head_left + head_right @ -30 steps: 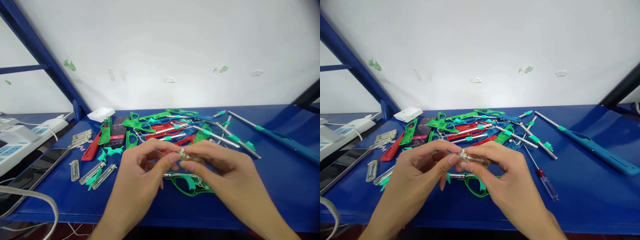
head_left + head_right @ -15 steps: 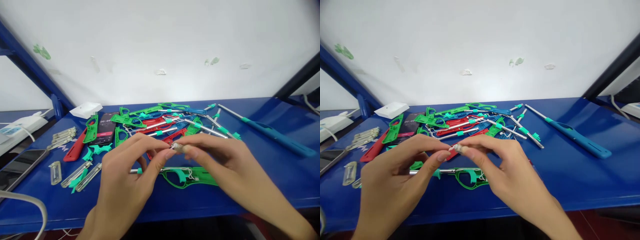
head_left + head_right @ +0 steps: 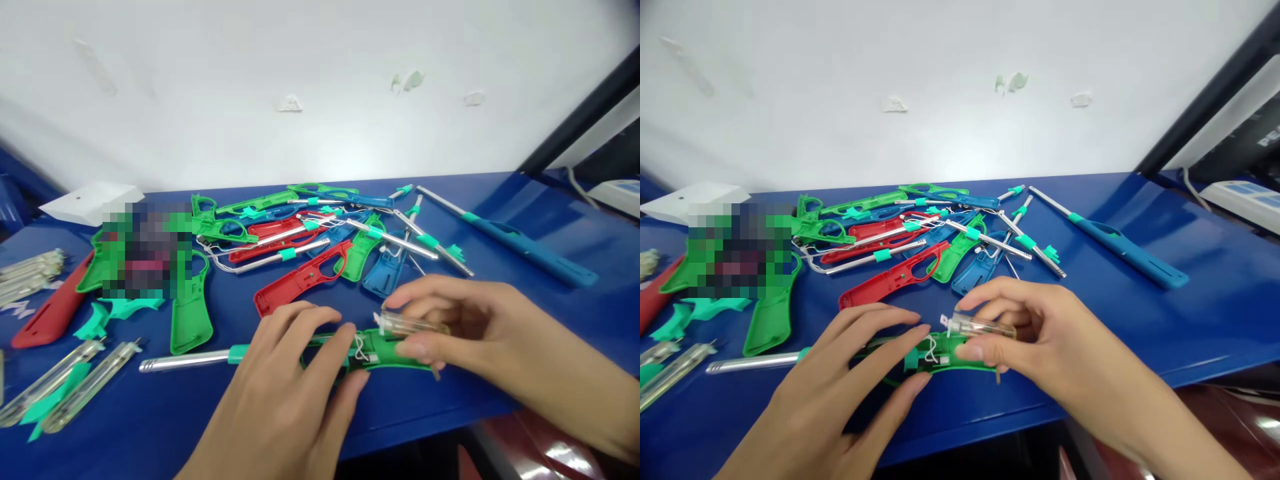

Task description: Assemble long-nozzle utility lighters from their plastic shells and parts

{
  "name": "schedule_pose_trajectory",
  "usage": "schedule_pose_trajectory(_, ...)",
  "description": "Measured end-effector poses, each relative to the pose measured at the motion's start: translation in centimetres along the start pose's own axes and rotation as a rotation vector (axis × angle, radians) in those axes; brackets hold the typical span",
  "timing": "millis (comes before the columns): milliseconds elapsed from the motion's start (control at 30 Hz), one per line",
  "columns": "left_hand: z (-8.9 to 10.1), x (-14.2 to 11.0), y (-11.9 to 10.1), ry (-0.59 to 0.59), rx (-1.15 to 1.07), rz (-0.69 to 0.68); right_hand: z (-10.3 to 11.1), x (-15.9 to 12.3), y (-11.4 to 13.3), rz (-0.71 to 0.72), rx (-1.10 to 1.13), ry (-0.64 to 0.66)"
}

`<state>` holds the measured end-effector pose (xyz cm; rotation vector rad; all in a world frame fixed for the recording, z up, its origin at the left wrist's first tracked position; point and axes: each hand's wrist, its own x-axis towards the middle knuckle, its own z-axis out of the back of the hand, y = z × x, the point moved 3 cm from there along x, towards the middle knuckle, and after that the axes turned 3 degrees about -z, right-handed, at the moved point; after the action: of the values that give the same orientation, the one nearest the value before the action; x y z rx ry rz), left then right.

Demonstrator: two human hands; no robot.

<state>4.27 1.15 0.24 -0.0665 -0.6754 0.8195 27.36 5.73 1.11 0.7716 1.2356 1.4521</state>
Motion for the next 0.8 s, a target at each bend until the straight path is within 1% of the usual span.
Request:
schedule_pose_trajectory(67, -0.1, 0.0, -0.1, 0.000, 0.013, 0.014, -0.1, -0.6, 0.0, 0.039, -0.146, -0.067)
schedule_pose_trajectory(167, -0.1, -0.2, -0.1, 0.003, -0.001, 0.033, -0.4, -1.5, 0.4, 0.225, -0.417, -0.158)
schedule_pose_trajectory(233, -0.2, -0.4, -0.1, 0.014, -0.012, 0.036, -0.6, -1.9, 0.4, 0.339, -0.537, -0.185)
schedule_pose_trajectory(300, -0.2, -0.6, 0.0, 0.030, -0.012, 0.044, -0.6, -2.3, 0.3, 0.409, -0.622, -0.217)
schedule_pose_trajectory(367, -0.2, -0.8, 0.1, 0.054, -0.011, 0.058, -0.4, -2.5, 0.1, 0.443, -0.686, -0.246)
schedule_pose_trajectory(567, -0.2, -0.8, 0.3, 0.063, -0.008, 0.070, -0.5, -2.3, 0.5, 0.497, -0.761, -0.300)
schedule_pose_trajectory(800, -0.4, -0.7, 0.4, 0.077, -0.049, 0.095, -1.1, -2.1, 0.6, 0.529, -0.794, -0.313)
